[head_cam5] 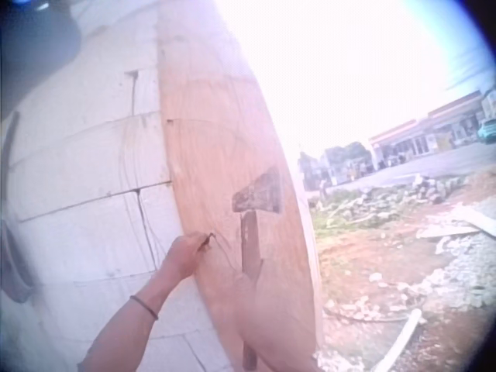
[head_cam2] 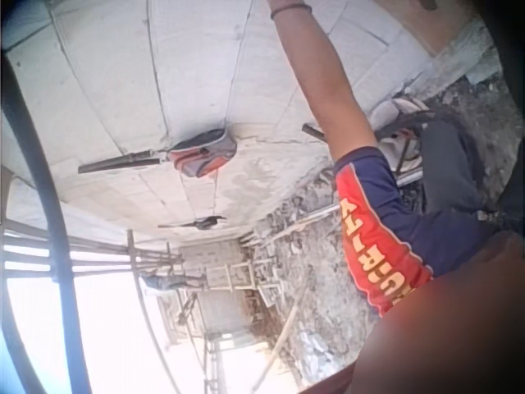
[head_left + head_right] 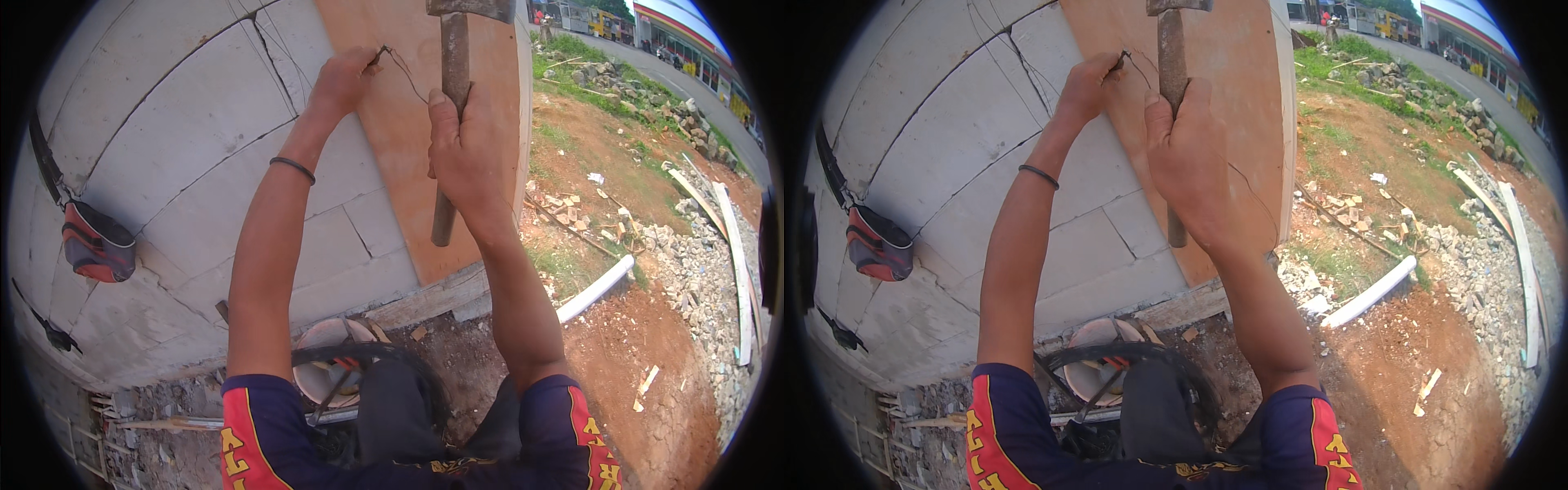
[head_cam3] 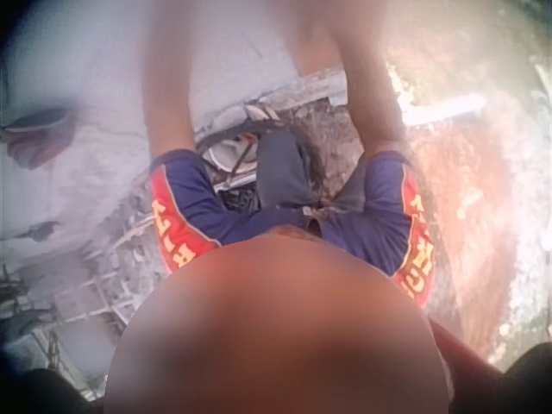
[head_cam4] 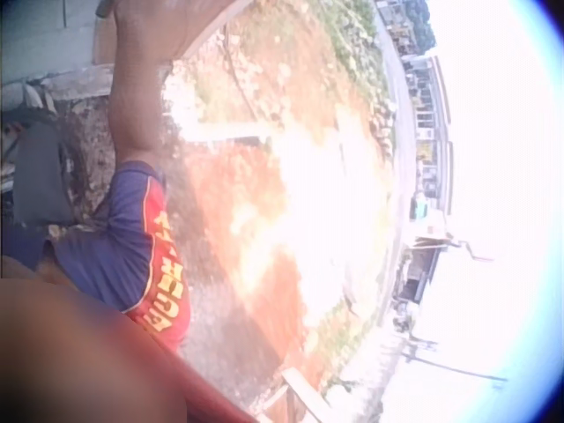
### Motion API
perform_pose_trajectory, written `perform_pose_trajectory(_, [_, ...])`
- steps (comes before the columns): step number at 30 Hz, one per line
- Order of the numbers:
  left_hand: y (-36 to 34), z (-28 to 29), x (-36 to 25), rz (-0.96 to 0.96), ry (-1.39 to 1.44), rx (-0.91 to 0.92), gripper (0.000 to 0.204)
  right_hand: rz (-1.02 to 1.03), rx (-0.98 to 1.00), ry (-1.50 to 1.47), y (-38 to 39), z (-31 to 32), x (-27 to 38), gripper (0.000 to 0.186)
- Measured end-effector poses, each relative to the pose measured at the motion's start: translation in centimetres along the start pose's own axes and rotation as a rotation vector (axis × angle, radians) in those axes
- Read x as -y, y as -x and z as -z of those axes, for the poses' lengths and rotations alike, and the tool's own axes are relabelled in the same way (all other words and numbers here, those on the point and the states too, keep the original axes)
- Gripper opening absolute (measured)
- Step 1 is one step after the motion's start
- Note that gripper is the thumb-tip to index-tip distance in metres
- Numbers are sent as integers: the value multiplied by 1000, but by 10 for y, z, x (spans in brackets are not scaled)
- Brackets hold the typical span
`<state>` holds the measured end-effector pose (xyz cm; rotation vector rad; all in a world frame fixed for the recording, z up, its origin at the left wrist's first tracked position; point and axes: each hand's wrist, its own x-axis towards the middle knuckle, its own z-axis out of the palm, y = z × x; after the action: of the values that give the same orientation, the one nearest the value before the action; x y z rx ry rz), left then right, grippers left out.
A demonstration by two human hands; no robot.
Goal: The person sits on the ground and uses a hammer to drive nails into a wall, securing black wires. They repeatedly pick up wire segments, position them against the wall, and hammer nails to fasten them in place.
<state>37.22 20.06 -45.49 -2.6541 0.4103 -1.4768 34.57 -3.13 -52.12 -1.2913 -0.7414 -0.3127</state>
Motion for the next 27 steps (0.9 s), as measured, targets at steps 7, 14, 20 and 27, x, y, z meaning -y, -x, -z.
perform_pose_trajectory(7, [-1, 5, -1, 84, 17, 54, 20, -35, 52, 233, -6, -21, -1, 31])
perform_pose_trajectory(14, [-6, 8, 4, 145, 5, 138, 21, 434, -301, -312, -3, 11, -2, 34])
perform_pose_trajectory(20, [-7, 9, 13, 150, 39, 184, 23, -187, 152, 112, -5, -12, -1, 29])
perform_pose_trajectory(27, [-5, 23, 31, -64, -72, -20, 17, 552, -331, -457, -5, 26, 27, 30])
